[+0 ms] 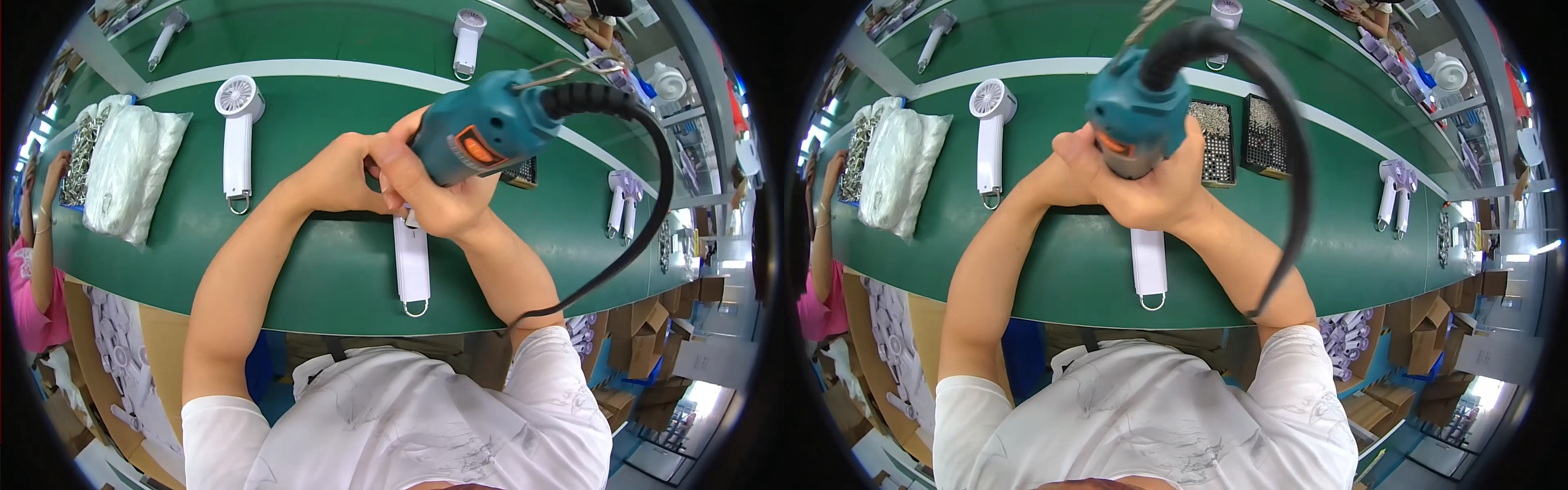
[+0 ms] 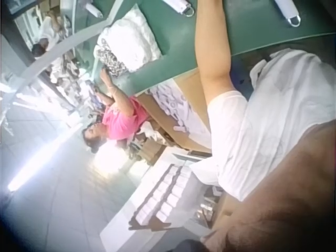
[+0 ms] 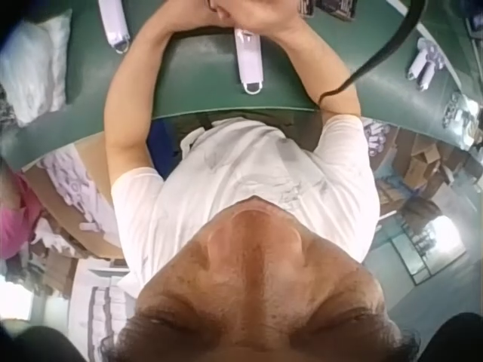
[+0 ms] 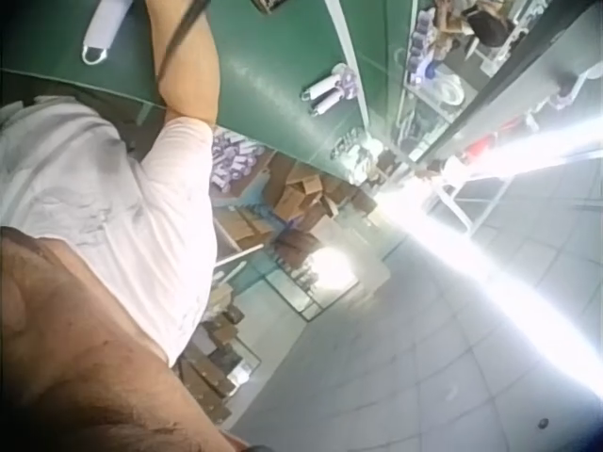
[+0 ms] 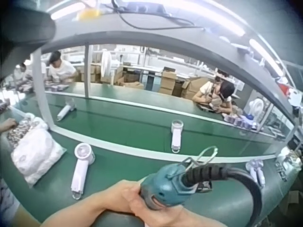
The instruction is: The person assembles handheld fans by taking fan bodies and driving screws into the fan heads and handles using an electric screwdriver.
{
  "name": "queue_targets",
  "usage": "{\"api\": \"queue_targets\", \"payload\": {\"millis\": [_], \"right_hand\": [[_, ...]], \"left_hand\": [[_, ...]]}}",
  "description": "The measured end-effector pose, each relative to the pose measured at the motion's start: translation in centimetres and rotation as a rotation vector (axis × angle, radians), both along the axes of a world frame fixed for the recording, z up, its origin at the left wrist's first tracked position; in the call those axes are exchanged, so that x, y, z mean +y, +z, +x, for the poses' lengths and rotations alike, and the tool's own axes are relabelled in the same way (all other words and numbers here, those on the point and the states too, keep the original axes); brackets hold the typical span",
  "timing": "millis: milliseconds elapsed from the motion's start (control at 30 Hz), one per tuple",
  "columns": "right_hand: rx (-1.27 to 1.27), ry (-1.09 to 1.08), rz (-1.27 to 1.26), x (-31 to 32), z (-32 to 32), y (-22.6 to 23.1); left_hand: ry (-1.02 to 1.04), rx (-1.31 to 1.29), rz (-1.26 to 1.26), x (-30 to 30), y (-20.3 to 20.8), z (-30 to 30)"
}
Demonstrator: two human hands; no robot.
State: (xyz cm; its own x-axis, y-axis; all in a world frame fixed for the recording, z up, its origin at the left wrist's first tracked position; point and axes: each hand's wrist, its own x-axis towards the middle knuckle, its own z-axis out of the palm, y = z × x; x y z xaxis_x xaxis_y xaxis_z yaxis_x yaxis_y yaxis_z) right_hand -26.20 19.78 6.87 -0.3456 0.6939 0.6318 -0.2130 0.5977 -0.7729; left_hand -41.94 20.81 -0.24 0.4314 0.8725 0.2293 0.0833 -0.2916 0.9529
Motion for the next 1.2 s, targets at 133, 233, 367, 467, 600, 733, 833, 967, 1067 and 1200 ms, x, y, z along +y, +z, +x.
{"api": "queue_targets", "payload": {"millis": [133, 233, 367, 467, 600, 733, 833, 967, 1067, 1200], "right_hand": [[0.023, -0.024, -0.138, 0.6, -0.3, 0.7], [-0.006, -0.002, -0.221, 0.6, -0.1, 1.0], [-0.001, -0.002, -0.102, 0.6, -0.3, 0.7], [-0.018, 0.016, -0.155, 0.6, -0.4, 0.9], [-0.068, 0.046, -0.117, 0.9, 0.4, 0.8], [0.047, 0.221, -0.204, 0.4, 1.9, 2.4], [0.197, 0.134, -0.01, 1.4, 5.9, 3.6], [0.307, -0.179, -0.025, 3.9, 11.8, 2.8], [0.379, -0.371, -0.08, 5.8, 14.5, 0.9], [0.349, -0.469, -0.118, 7.6, 15.5, -0.6]], "left_hand": [[-0.009, 0.116, 0.054, 0.4, -0.6, -0.3], [-0.041, 0.008, -0.019, 0.3, -0.6, -0.1], [-0.048, 0.105, 0.03, 0.3, 0.5, 0.0], [-0.057, 0.123, 0.085, 0.3, 0.6, -0.2], [-0.014, 0.03, 0.109, 0.1, 1.3, 0.6], [-0.04, 0.093, 0.027, 0.1, -0.1, -0.4], [-0.062, 0.207, -0.004, -0.2, 1.2, -0.2], [-0.062, 0.218, -0.001, 0.0, 1.2, -0.1], [-0.056, 0.228, 0.012, 0.0, 1.2, 0.2], [-0.055, 0.231, 0.006, -0.1, 1.3, 0.1]]}}
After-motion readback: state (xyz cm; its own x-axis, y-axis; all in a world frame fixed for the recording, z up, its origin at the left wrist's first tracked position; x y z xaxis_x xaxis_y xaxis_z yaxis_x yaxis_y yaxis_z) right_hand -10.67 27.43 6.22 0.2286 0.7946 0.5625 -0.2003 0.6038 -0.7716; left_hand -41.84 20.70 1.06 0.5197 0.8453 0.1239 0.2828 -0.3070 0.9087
